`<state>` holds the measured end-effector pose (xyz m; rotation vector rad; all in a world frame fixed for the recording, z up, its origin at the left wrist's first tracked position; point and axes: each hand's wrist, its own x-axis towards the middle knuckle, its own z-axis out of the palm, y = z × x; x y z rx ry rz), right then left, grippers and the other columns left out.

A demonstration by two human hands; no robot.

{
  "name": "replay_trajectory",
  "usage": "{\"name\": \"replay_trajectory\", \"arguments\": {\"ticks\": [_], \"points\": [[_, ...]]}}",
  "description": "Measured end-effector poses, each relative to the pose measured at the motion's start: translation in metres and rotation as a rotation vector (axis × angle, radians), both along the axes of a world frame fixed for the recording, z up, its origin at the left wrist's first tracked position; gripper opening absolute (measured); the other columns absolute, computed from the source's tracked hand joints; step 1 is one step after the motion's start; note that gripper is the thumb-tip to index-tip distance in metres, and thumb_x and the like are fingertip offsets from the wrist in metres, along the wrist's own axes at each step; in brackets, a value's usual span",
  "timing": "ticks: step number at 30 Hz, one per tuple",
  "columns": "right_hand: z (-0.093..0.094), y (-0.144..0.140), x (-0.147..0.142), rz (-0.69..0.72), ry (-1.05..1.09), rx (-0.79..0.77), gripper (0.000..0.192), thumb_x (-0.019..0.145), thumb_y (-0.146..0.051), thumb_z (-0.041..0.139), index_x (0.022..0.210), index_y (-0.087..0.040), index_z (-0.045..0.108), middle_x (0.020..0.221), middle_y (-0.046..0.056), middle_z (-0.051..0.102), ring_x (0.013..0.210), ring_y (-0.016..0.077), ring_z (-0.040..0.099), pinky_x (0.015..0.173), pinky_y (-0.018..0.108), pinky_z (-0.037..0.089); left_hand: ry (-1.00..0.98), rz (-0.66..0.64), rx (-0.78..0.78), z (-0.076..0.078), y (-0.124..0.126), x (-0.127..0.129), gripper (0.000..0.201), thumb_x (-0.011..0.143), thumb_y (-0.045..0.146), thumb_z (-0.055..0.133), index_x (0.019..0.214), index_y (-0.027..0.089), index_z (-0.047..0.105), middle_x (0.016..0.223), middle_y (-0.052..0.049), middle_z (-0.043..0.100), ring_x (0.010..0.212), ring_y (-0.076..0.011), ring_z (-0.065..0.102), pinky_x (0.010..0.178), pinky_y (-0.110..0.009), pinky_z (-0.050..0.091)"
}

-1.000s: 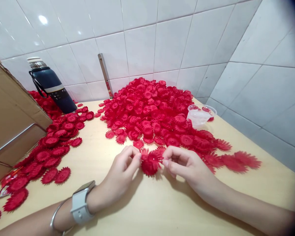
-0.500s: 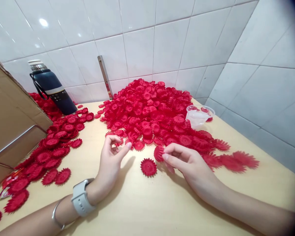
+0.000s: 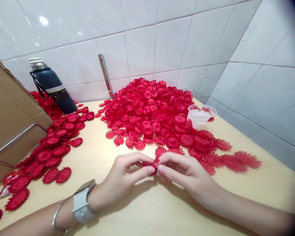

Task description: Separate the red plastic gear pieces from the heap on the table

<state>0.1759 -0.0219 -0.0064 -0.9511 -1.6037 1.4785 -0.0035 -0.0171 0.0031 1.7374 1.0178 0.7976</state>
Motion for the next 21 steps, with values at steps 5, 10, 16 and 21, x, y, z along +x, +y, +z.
{"name": "replay_trajectory", "arguments": {"ticks": [5, 10, 16, 21], "points": [[-0.0013, 0.0022, -0.0008, -0.025, 0.003, -0.026, 0.010, 0.079, -0.023, 0.055, 0.071, -0.018, 0.057, 0.063, -0.003, 0.054, 0.060, 0.0100, 0.050, 0.054, 0.020, 0.038, 0.018, 0.010, 0.013, 0.0010, -0.0003, 0.0003, 0.014, 0.078, 0.024, 0.057, 0.087, 0.017, 0.066, 0.086, -0.002, 0.067, 0.078, -0.0145, 0.061, 0.073, -0.023, 0.048], [-0.0033, 0.0018, -0.0012, -0.023, 0.017, -0.043, 0.008, 0.078, -0.021, 0.056, 0.070, -0.018, 0.055, 0.062, -0.004, 0.053, 0.059, 0.0089, 0.048, 0.053, 0.019, 0.037, 0.040, 0.003, 0.025, 0.0012, -0.0004, 0.0012, 0.015, 0.077, 0.023, 0.058, 0.087, 0.017, 0.067, 0.087, -0.002, 0.069, 0.078, -0.0135, 0.062, 0.072, -0.020, 0.048], [-0.0051, 0.0014, -0.0011, -0.012, 0.023, -0.046, 0.008, 0.078, -0.019, 0.055, 0.070, -0.018, 0.055, 0.061, -0.005, 0.051, 0.058, 0.0079, 0.046, 0.052, 0.018, 0.036, 0.042, 0.007, 0.015, 0.0007, -0.0008, 0.0018, 0.015, 0.077, 0.023, 0.059, 0.086, 0.016, 0.068, 0.086, -0.001, 0.069, 0.078, -0.0125, 0.062, 0.071, -0.018, 0.047], [-0.0074, 0.0019, -0.0014, 0.003, 0.010, -0.046, 0.009, 0.079, -0.020, 0.054, 0.070, -0.017, 0.054, 0.063, -0.003, 0.053, 0.059, 0.0087, 0.047, 0.053, 0.018, 0.036, 0.050, 0.008, 0.016, 0.0019, -0.0001, 0.0023, 0.015, 0.076, 0.022, 0.060, 0.086, 0.015, 0.068, 0.085, -0.002, 0.069, 0.076, -0.0126, 0.062, 0.071, -0.018, 0.048]]}}
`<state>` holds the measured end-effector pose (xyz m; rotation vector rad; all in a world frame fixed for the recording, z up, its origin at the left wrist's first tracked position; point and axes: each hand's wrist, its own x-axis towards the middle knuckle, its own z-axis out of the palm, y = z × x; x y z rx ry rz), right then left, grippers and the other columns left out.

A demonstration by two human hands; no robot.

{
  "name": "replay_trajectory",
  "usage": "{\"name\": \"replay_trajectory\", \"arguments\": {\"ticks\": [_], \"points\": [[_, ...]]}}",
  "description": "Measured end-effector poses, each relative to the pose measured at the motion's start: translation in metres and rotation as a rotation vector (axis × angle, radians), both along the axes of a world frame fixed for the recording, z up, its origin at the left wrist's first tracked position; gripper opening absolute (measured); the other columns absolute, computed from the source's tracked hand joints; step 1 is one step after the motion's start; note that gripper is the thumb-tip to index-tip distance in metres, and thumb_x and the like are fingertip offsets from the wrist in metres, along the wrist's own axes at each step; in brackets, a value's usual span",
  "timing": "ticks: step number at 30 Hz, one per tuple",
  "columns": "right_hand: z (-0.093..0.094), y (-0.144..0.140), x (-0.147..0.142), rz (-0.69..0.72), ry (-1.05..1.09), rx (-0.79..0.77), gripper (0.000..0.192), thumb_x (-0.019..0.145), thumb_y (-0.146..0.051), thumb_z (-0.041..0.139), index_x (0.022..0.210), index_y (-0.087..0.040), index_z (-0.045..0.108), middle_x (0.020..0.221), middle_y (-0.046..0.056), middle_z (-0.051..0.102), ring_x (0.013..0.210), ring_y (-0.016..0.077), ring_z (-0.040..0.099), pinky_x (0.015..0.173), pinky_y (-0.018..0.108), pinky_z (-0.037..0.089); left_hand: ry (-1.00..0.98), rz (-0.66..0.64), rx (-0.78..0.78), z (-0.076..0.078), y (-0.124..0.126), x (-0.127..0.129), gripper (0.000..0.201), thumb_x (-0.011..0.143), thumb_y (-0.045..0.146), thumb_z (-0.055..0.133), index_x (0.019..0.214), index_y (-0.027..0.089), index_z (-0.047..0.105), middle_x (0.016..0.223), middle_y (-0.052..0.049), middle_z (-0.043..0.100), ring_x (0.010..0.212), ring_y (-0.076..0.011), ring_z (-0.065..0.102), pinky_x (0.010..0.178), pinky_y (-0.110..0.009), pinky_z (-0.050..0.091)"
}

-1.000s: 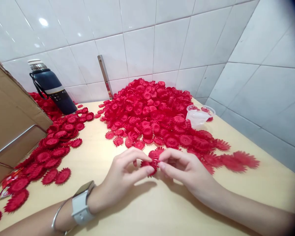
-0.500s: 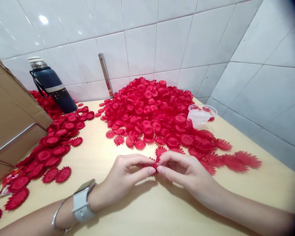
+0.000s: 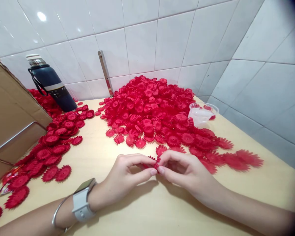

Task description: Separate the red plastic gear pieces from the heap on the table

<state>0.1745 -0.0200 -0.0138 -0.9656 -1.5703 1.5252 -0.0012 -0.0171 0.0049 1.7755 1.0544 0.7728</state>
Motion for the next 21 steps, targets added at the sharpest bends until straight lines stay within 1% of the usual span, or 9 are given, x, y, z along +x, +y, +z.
{"name": "replay_trajectory", "arguments": {"ticks": [8, 13, 17, 21], "points": [[-0.0024, 0.0005, -0.0008, 0.015, -0.041, 0.001, 0.009, 0.075, -0.016, 0.053, 0.066, -0.017, 0.050, 0.060, -0.004, 0.049, 0.057, 0.0090, 0.044, 0.052, 0.020, 0.034, 0.033, -0.002, 0.051, 0.0001, -0.0032, 0.0013, 0.013, 0.074, 0.018, 0.059, 0.083, 0.015, 0.067, 0.082, -0.003, 0.069, 0.073, -0.0119, 0.062, 0.070, -0.018, 0.047], [-0.0005, -0.0004, -0.0015, 0.012, -0.073, -0.038, 0.010, 0.069, -0.009, 0.053, 0.063, -0.016, 0.049, 0.057, -0.004, 0.048, 0.055, 0.0093, 0.043, 0.051, 0.021, 0.034, 0.053, -0.003, 0.080, 0.0021, -0.0036, 0.0030, 0.016, 0.076, 0.011, 0.053, 0.080, 0.015, 0.068, 0.079, -0.003, 0.069, 0.072, -0.0118, 0.061, 0.069, -0.019, 0.046], [0.0017, -0.0007, -0.0013, 0.037, -0.058, -0.073, 0.012, 0.064, -0.004, 0.051, 0.063, -0.016, 0.050, 0.060, -0.002, 0.052, 0.059, 0.0107, 0.048, 0.055, 0.022, 0.037, 0.053, 0.028, 0.018, 0.0021, -0.0032, 0.0021, 0.017, 0.074, 0.008, 0.051, 0.073, 0.014, 0.067, 0.072, -0.002, 0.067, 0.065, -0.0109, 0.058, 0.062, -0.018, 0.045], [0.0029, 0.0003, -0.0010, 0.011, -0.008, -0.089, 0.010, 0.065, -0.006, 0.051, 0.062, -0.016, 0.050, 0.058, -0.003, 0.053, 0.055, 0.0094, 0.048, 0.051, 0.020, 0.036, -0.027, 0.071, -0.088, -0.0011, -0.0007, 0.0003, 0.014, 0.075, 0.012, 0.050, 0.068, 0.013, 0.062, 0.063, 0.000, 0.061, 0.058, -0.0093, 0.052, 0.055, -0.017, 0.042]]}}
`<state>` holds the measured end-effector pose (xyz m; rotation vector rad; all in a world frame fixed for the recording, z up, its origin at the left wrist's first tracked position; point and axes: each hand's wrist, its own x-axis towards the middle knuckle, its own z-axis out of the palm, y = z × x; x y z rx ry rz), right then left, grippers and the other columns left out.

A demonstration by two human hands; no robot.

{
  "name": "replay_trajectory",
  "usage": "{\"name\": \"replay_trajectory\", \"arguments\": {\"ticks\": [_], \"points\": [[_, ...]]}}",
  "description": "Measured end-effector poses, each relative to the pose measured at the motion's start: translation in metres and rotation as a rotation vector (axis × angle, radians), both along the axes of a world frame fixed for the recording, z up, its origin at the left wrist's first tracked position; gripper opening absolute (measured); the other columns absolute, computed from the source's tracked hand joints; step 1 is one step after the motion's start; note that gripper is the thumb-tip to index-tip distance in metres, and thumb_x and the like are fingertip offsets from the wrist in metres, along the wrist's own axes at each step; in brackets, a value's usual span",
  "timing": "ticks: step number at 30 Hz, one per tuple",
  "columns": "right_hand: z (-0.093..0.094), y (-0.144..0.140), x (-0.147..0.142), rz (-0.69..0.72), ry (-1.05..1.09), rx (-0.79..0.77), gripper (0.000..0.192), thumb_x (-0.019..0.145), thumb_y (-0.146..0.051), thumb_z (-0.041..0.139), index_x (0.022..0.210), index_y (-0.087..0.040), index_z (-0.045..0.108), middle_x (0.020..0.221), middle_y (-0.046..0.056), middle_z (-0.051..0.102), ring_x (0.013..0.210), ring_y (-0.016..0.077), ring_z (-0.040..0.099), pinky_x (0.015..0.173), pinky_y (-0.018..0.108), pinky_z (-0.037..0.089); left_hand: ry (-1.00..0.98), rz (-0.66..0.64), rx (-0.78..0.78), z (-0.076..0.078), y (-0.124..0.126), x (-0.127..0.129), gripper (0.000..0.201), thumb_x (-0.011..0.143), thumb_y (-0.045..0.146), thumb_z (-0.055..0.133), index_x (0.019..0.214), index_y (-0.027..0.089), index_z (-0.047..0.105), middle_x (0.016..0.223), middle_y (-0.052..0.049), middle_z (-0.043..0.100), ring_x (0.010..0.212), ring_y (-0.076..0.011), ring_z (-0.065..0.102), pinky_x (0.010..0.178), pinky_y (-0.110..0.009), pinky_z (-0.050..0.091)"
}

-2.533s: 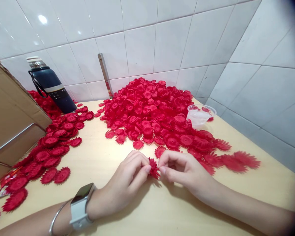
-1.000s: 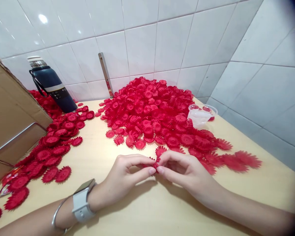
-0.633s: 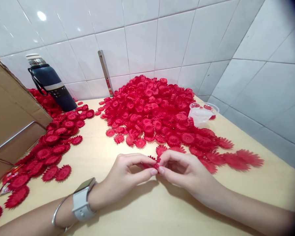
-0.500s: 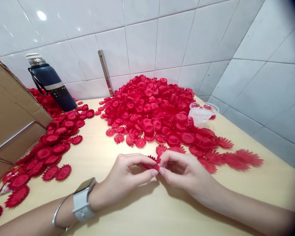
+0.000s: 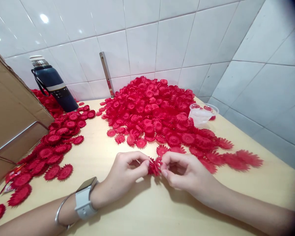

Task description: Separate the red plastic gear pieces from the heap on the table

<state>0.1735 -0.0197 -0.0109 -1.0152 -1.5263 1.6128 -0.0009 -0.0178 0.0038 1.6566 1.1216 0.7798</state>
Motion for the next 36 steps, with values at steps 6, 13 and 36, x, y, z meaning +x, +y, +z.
{"name": "replay_trajectory", "arguments": {"ticks": [6, 13, 36], "points": [[0.000, 0.003, 0.000, -0.061, 0.055, -0.038, 0.010, 0.060, -0.006, 0.052, 0.057, -0.016, 0.051, 0.050, -0.006, 0.048, 0.046, 0.0060, 0.042, 0.043, 0.017, 0.031, -0.022, 0.118, -0.038, -0.004, 0.003, 0.000, 0.014, 0.075, 0.012, 0.050, 0.065, 0.013, 0.060, 0.061, 0.001, 0.058, 0.056, -0.0084, 0.049, 0.054, -0.017, 0.040], [-0.003, 0.005, 0.001, -0.121, 0.073, -0.097, 0.008, 0.057, -0.008, 0.052, 0.057, -0.015, 0.050, 0.046, -0.006, 0.049, 0.043, 0.0058, 0.042, 0.041, 0.016, 0.029, -0.087, 0.213, -0.023, -0.005, 0.005, -0.002, 0.012, 0.076, 0.016, 0.050, 0.067, 0.013, 0.059, 0.060, 0.003, 0.054, 0.055, -0.0078, 0.047, 0.053, -0.017, 0.039], [-0.004, 0.001, 0.001, 0.053, 0.065, -0.049, 0.008, 0.066, -0.011, 0.055, 0.062, -0.016, 0.050, 0.058, -0.003, 0.054, 0.055, 0.0095, 0.049, 0.052, 0.021, 0.038, -0.109, -0.086, 0.062, -0.001, -0.010, 0.004, 0.028, 0.075, 0.016, 0.059, 0.100, 0.020, 0.046, 0.092, -0.002, 0.058, 0.085, -0.0128, 0.058, 0.075, -0.023, 0.048]]}}
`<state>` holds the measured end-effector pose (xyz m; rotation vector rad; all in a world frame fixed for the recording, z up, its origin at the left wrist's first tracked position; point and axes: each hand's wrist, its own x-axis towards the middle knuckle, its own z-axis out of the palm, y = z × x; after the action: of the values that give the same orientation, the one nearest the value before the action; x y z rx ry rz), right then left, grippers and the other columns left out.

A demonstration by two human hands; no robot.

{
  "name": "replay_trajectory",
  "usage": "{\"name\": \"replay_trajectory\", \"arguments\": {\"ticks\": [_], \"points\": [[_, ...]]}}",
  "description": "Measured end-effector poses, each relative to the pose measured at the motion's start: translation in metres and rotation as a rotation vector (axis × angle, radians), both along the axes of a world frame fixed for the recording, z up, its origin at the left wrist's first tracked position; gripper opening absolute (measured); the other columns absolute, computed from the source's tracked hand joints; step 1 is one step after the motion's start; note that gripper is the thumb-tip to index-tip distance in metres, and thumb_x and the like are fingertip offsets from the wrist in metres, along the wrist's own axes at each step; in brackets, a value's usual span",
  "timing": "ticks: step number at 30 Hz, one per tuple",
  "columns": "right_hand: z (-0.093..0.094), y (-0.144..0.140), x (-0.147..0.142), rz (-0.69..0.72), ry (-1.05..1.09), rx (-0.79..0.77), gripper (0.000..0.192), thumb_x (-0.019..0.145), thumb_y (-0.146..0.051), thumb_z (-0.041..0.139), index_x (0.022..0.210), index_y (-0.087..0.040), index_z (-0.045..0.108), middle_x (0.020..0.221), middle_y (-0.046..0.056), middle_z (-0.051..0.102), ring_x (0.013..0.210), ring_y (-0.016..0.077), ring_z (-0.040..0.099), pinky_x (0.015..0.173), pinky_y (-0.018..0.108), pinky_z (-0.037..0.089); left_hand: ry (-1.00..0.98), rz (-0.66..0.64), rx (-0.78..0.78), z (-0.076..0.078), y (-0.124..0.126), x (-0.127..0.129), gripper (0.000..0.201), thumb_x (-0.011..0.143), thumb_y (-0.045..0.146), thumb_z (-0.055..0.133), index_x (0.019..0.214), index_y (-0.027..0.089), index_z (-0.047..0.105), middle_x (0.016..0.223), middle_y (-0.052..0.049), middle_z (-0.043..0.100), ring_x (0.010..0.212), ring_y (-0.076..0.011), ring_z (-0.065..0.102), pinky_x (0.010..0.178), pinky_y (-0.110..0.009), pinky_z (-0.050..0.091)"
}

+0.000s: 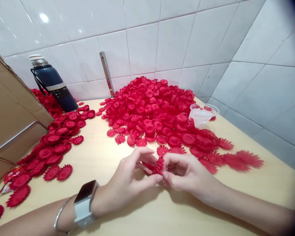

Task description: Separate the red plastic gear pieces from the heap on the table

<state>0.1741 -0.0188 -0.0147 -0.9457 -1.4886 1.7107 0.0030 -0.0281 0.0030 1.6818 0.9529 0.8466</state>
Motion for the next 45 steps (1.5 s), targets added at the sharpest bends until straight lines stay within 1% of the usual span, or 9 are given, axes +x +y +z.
{"name": "replay_trajectory", "arguments": {"ticks": [7, 18, 27, 32, 34, 38, 40, 42, 45], "points": [[0.003, -0.001, -0.001, 0.020, -0.090, 0.027, 0.013, 0.059, -0.003, 0.051, 0.059, -0.016, 0.050, 0.056, -0.003, 0.053, 0.054, 0.0099, 0.047, 0.053, 0.022, 0.038, 0.031, 0.129, -0.044, -0.004, 0.004, -0.003, 0.032, 0.076, 0.007, 0.050, 0.102, 0.023, 0.044, 0.079, 0.001, 0.061, 0.070, -0.0115, 0.060, 0.063, -0.022, 0.048], [-0.001, 0.009, 0.004, -0.117, 0.033, -0.089, 0.008, 0.061, -0.011, 0.055, 0.056, -0.016, 0.050, 0.043, -0.005, 0.053, 0.041, 0.0090, 0.050, 0.044, 0.021, 0.040, -0.189, 0.390, -0.171, -0.007, 0.023, -0.009, 0.026, 0.068, 0.008, 0.057, 0.087, 0.020, 0.044, 0.063, 0.004, 0.061, 0.062, -0.0118, 0.059, 0.062, -0.024, 0.048], [-0.001, 0.008, 0.004, -0.099, 0.076, -0.091, 0.009, 0.064, -0.015, 0.057, 0.058, -0.016, 0.051, 0.046, -0.003, 0.055, 0.043, 0.0103, 0.053, 0.045, 0.024, 0.045, -0.297, 0.410, -0.246, -0.008, 0.024, -0.008, 0.023, 0.068, 0.009, 0.057, 0.083, 0.021, 0.045, 0.061, 0.007, 0.060, 0.059, -0.0090, 0.058, 0.058, -0.020, 0.046], [0.001, -0.001, 0.004, -0.097, 0.038, -0.036, 0.016, 0.063, -0.023, 0.063, 0.058, -0.017, 0.050, 0.049, -0.002, 0.055, 0.046, 0.0114, 0.053, 0.046, 0.025, 0.046, -0.346, 0.495, -0.250, -0.009, 0.026, -0.010, 0.018, 0.068, 0.011, 0.056, 0.079, 0.019, 0.045, 0.058, 0.007, 0.056, 0.056, -0.0091, 0.060, 0.062, -0.023, 0.049], [0.002, -0.001, 0.004, -0.205, 0.009, -0.003, 0.018, 0.067, -0.028, 0.063, 0.061, -0.017, 0.050, 0.052, -0.001, 0.055, 0.048, 0.0118, 0.053, 0.047, 0.025, 0.046, -0.319, 0.456, -0.249, -0.009, 0.026, -0.010, 0.020, 0.069, 0.011, 0.057, 0.083, 0.020, 0.045, 0.060, 0.007, 0.056, 0.056, -0.0089, 0.059, 0.060, -0.022, 0.049], [0.004, 0.004, 0.003, -0.641, 0.003, 0.131, 0.019, 0.071, -0.032, 0.062, 0.081, -0.019, 0.052, 0.078, 0.002, 0.059, 0.072, 0.0139, 0.057, 0.064, 0.024, 0.048, -0.277, 0.385, -0.224, -0.008, 0.023, -0.008, 0.020, 0.073, 0.018, 0.058, 0.088, 0.020, 0.045, 0.067, 0.005, 0.056, 0.061, -0.0091, 0.058, 0.062, -0.023, 0.050], [0.004, 0.004, 0.002, -0.703, 0.036, 0.189, 0.021, 0.072, -0.030, 0.063, 0.087, -0.021, 0.051, 0.087, 0.002, 0.057, 0.083, 0.0150, 0.056, 0.071, 0.024, 0.047, -0.228, 0.355, -0.192, -0.008, 0.022, -0.007, 0.019, 0.074, 0.021, 0.059, 0.087, 0.019, 0.046, 0.072, 0.003, 0.056, 0.065, -0.0102, 0.058, 0.061, -0.023, 0.051], [0.004, 0.000, 0.001, -0.591, 0.005, 0.259, 0.013, 0.074, -0.027, 0.060, 0.082, -0.021, 0.052, 0.081, 0.001, 0.057, 0.079, 0.0150, 0.057, 0.068, 0.024, 0.048, -0.152, 0.332, -0.133, -0.007, 0.019, -0.006, 0.016, 0.074, 0.021, 0.059, 0.085, 0.018, 0.049, 0.076, 0.001, 0.056, 0.068, -0.0113, 0.058, 0.061, -0.023, 0.051], [0.004, -0.009, 0.001, -0.279, -0.100, 0.474, 0.002, 0.079, -0.020, 0.054, 0.077, -0.020, 0.055, 0.074, 0.002, 0.058, 0.070, 0.0149, 0.057, 0.064, 0.025, 0.047, -0.073, 0.271, -0.065, -0.005, 0.014, -0.004, 0.011, 0.076, 0.020, 0.057, 0.084, 0.017, 0.050, 0.076, 0.000, 0.058, 0.068, -0.0114, 0.059, 0.060, -0.022, 0.051]]}}
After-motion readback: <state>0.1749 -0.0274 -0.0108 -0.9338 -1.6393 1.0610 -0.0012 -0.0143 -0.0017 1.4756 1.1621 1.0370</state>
